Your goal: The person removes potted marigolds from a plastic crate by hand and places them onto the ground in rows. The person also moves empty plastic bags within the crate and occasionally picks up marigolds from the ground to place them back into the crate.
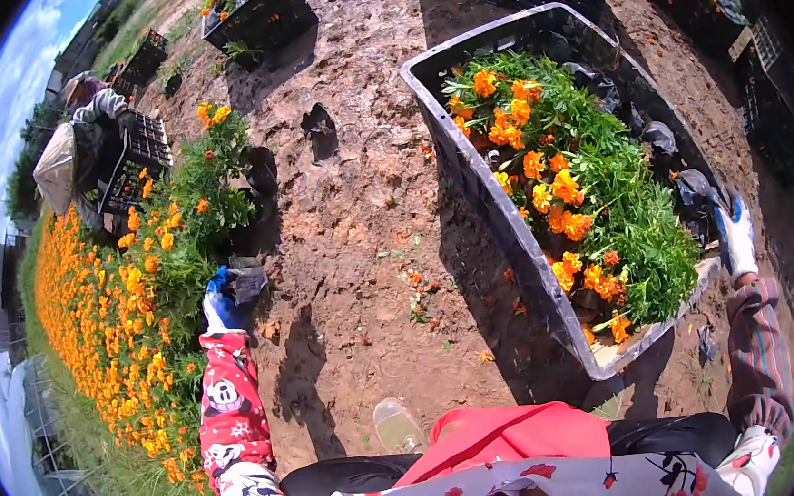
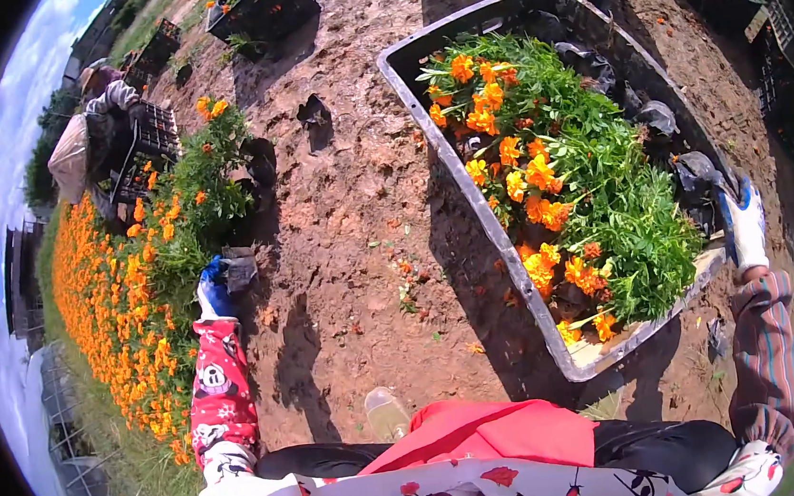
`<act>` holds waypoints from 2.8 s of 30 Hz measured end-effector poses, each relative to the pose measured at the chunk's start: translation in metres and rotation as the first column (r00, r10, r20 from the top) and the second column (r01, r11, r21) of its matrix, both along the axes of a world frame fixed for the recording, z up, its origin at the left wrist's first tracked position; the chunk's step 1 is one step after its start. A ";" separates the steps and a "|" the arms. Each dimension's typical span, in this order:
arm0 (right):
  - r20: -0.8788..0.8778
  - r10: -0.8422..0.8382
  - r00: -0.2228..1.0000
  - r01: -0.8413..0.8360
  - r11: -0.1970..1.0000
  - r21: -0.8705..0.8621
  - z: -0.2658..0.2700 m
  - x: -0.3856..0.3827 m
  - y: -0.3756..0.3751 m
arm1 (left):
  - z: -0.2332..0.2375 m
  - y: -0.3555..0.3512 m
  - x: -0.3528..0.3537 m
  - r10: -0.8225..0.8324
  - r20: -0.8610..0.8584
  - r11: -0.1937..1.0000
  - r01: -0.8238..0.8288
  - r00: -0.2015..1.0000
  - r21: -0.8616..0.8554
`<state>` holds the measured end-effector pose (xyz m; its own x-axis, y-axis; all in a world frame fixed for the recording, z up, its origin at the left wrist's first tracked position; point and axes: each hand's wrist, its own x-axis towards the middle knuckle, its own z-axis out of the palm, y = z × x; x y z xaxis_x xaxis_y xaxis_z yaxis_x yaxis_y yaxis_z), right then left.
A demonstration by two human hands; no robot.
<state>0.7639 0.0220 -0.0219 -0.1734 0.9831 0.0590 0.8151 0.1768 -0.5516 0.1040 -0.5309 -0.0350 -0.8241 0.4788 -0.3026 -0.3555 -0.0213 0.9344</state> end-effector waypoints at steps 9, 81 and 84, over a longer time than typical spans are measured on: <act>0.020 0.282 0.959 -0.262 0.860 0.438 0.064 -0.065 -0.047 | 0.062 0.131 0.074 -0.285 -0.227 0.890 0.345 0.931 0.298; 0.667 0.700 0.255 -0.891 0.439 -0.119 0.007 -0.385 -0.017 | -0.394 -0.125 -0.311 -0.089 -0.488 0.035 -0.487 0.868 -0.873; 0.670 0.697 0.255 -0.907 0.412 -0.083 0.004 -0.383 -0.019 | -0.317 -0.110 -0.291 -0.049 -0.443 0.060 -0.440 0.895 -0.896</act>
<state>0.3812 0.0032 -0.0180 -0.9560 0.2495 -0.1544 0.2318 0.9648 0.1240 -0.1867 -0.6406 -0.3518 -0.9696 -0.2332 -0.0739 -0.2436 0.9476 0.2065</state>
